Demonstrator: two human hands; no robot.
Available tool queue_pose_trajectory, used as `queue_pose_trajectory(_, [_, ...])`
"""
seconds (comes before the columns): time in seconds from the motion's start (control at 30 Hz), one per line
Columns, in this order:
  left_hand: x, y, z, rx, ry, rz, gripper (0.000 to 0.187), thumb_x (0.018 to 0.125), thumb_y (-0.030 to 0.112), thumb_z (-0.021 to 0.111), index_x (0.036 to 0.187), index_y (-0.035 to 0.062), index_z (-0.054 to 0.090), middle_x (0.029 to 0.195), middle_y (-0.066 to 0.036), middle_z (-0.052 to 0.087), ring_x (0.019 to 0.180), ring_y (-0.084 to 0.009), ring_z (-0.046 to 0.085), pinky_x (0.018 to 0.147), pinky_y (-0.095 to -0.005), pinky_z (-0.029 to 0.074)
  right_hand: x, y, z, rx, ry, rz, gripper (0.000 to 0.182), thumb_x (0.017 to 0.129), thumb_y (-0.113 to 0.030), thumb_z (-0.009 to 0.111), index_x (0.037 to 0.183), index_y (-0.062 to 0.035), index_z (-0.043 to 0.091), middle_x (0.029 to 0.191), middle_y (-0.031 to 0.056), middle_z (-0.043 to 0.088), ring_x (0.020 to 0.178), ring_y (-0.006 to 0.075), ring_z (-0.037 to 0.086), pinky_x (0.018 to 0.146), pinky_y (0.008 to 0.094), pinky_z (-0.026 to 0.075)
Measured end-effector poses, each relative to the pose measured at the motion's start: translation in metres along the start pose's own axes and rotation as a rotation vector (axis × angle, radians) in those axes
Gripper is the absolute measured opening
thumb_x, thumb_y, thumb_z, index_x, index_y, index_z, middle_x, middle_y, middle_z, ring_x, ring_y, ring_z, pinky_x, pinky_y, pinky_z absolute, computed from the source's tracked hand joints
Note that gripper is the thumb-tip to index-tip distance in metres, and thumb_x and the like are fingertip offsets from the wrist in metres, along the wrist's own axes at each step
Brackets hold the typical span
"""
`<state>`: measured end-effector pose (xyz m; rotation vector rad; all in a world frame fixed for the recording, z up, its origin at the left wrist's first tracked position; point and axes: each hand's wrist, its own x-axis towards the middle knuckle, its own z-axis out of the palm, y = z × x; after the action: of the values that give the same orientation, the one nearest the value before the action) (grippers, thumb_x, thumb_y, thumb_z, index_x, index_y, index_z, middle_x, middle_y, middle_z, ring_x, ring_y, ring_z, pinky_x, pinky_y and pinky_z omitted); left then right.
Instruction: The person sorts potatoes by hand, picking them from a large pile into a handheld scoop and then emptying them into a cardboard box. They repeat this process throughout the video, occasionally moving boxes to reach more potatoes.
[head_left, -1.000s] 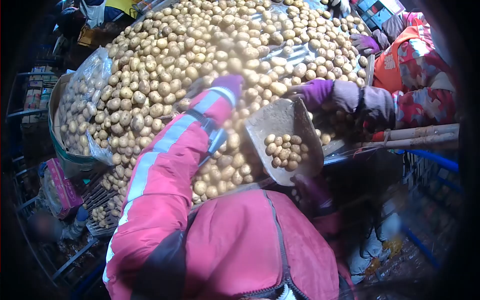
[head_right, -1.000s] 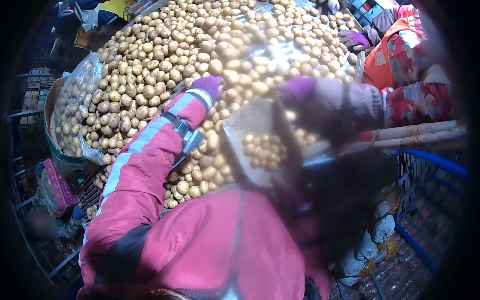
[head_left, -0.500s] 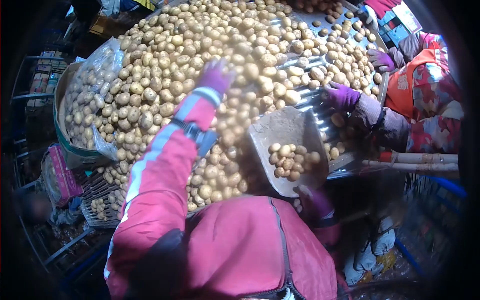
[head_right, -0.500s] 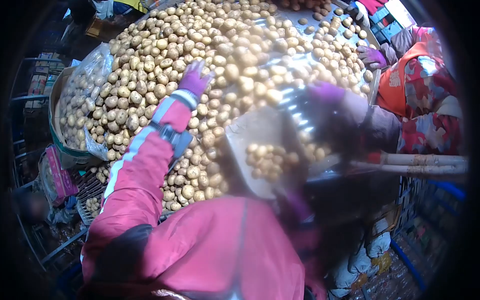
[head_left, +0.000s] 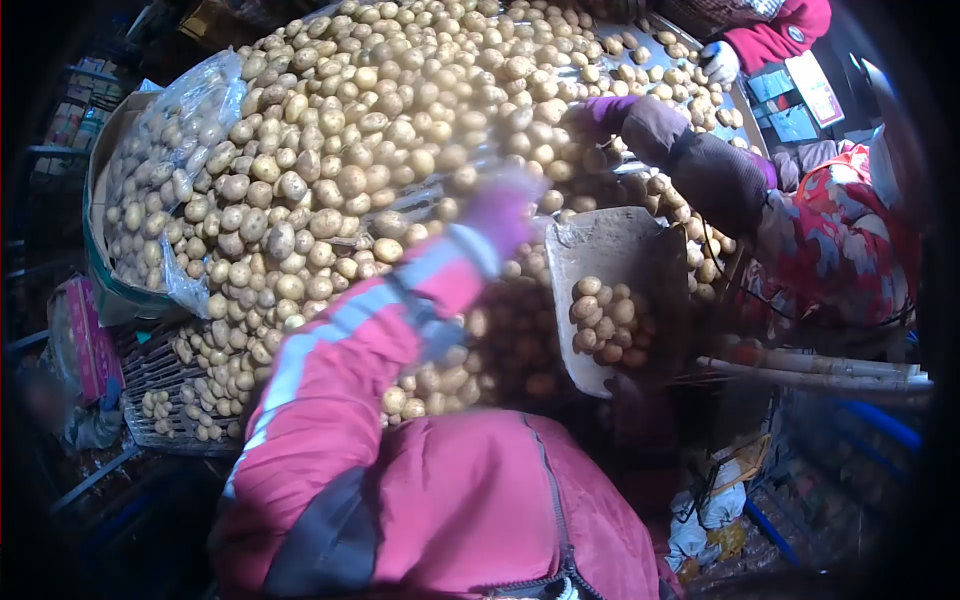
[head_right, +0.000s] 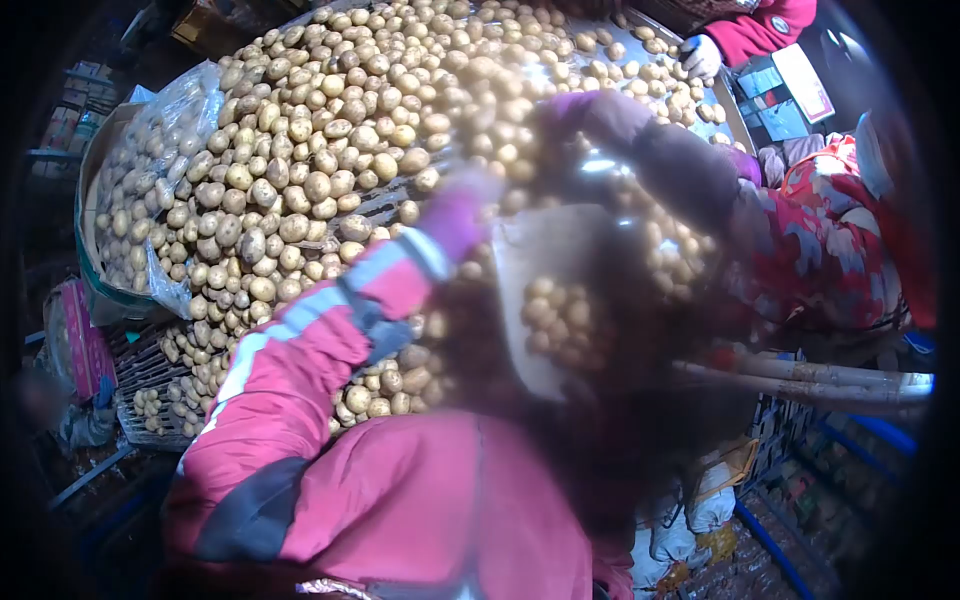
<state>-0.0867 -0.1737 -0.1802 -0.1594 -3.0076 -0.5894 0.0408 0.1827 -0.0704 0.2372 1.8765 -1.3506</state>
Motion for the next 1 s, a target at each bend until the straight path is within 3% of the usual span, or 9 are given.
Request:
queue_pose_trajectory(0.1, [-0.034, -0.093, -0.078, 0.031, 0.379, -0.264, 0.04, 0.077, 0.031, 0.076, 0.103, 0.0056, 0.06, 0.098, -0.016, 0.06, 0.096, -0.0354, 0.057, 0.085, -0.0451, 0.048, -0.005, -0.002, 0.004, 0.113, 0.01, 0.09, 0.025, 0.103, -0.025, 0.045, 0.109, -0.0051, 0.06, 0.084, 0.0047, 0.06, 0.064, 0.0119, 0.057, 0.058, 0.0256, 0.047])
queue_pose_trajectory(0.2, [-0.068, -0.21, -0.102, 0.597, 0.179, -0.503, 0.077, 0.084, 0.058, 0.062, 0.148, 0.0217, 0.04, 0.154, -0.016, 0.034, 0.138, -0.0391, 0.033, 0.112, -0.0577, 0.025, -0.009, -0.005, 0.009, 0.148, 0.017, 0.119, 0.025, 0.103, -0.025, 0.044, 0.108, -0.0053, 0.06, 0.084, 0.0049, 0.06, 0.063, 0.0121, 0.057, 0.058, 0.0257, 0.047])
queue_pose_trajectory(0.37, [0.004, -0.163, -0.076, 0.521, 0.027, -0.647, 0.084, 0.085, 0.074, 0.045, 0.152, 0.0251, 0.031, 0.159, -0.007, 0.029, 0.147, -0.0305, 0.024, 0.116, -0.0611, 0.013, -0.003, -0.015, 0.017, 0.148, 0.013, 0.133, 0.026, 0.103, -0.025, 0.044, 0.108, -0.0056, 0.059, 0.084, 0.0052, 0.06, 0.062, 0.0123, 0.057, 0.057, 0.0257, 0.047])
queue_pose_trajectory(0.43, [0.032, -0.127, -0.065, 0.198, -0.054, -0.743, 0.078, 0.087, 0.07, 0.046, 0.151, 0.0259, 0.034, 0.157, -0.007, 0.031, 0.142, -0.032, 0.034, 0.114, -0.0617, 0.017, -0.005, -0.023, 0.021, 0.138, 0.027, 0.14, 0.026, 0.103, -0.026, 0.044, 0.108, -0.0058, 0.059, 0.084, 0.0054, 0.061, 0.062, 0.0124, 0.057, 0.056, 0.0258, 0.047])
queue_pose_trajectory(0.53, [0.055, -0.072, -0.049, 0.293, -0.332, -0.413, 0.068, 0.092, 0.062, 0.046, 0.148, 0.0245, 0.039, 0.153, -0.008, 0.037, 0.134, -0.031, 0.043, 0.113, -0.0558, 0.028, -0.012, -0.037, 0.028, 0.129, 0.057, 0.153, 0.026, 0.103, -0.026, 0.044, 0.108, -0.0059, 0.059, 0.084, 0.0056, 0.061, 0.061, 0.0125, 0.057, 0.055, 0.0258, 0.047])
queue_pose_trajectory(0.7, [0.013, -0.015, -0.034, 0.141, -0.019, -0.13, 0.066, 0.088, 0.053, 0.059, 0.143, 0.0181, 0.045, 0.147, -0.013, 0.044, 0.133, -0.0324, 0.043, 0.111, -0.0457, 0.035, -0.009, -0.026, 0.022, 0.14, 0.036, 0.163, 0.028, 0.103, -0.028, 0.044, 0.102, -0.0056, 0.06, 0.084, 0.0074, 0.063, 0.06, 0.0134, 0.058, 0.054, 0.0271, 0.048])
queue_pose_trajectory(0.77, [-0.021, -0.025, -0.012, -0.193, 0.083, 0.001, 0.068, 0.084, 0.052, 0.066, 0.138, 0.0136, 0.051, 0.144, -0.017, 0.047, 0.133, -0.0362, 0.043, 0.11, -0.0441, 0.035, -0.008, -0.022, 0.021, 0.12, 0.005, 0.137, 0.03, 0.103, -0.029, 0.043, 0.1, -0.0051, 0.061, 0.081, 0.0072, 0.063, 0.059, 0.0131, 0.058, 0.053, 0.027, 0.048])
queue_pose_trajectory(0.87, [-0.063, -0.06, -0.053, -0.216, 0.134, -0.09, 0.053, 0.087, 0.04, 0.065, 0.13, 0.0094, 0.057, 0.134, -0.016, 0.054, 0.124, -0.0349, 0.05, 0.105, -0.0462, 0.041, -0.008, -0.028, 0.021, -0.129, -0.077, 0.034, 0.032, 0.103, -0.031, 0.043, 0.1, -0.0043, 0.061, 0.077, 0.0066, 0.062, 0.059, 0.0128, 0.057, 0.052, 0.0272, 0.047])
queue_pose_trajectory(1.0, [-0.083, -0.138, -0.095, 0.159, 0.293, -0.26, 0.04, 0.085, 0.032, 0.066, 0.117, 0.0085, 0.063, 0.119, -0.016, 0.062, 0.109, -0.0345, 0.058, 0.095, -0.046, 0.047, 0.012, 0.047, 0.006, -0.262, -0.063, -0.122, 0.032, 0.101, -0.032, 0.045, 0.102, -0.0043, 0.06, 0.078, 0.0055, 0.063, 0.057, 0.0134, 0.057, 0.051, 0.0276, 0.046])
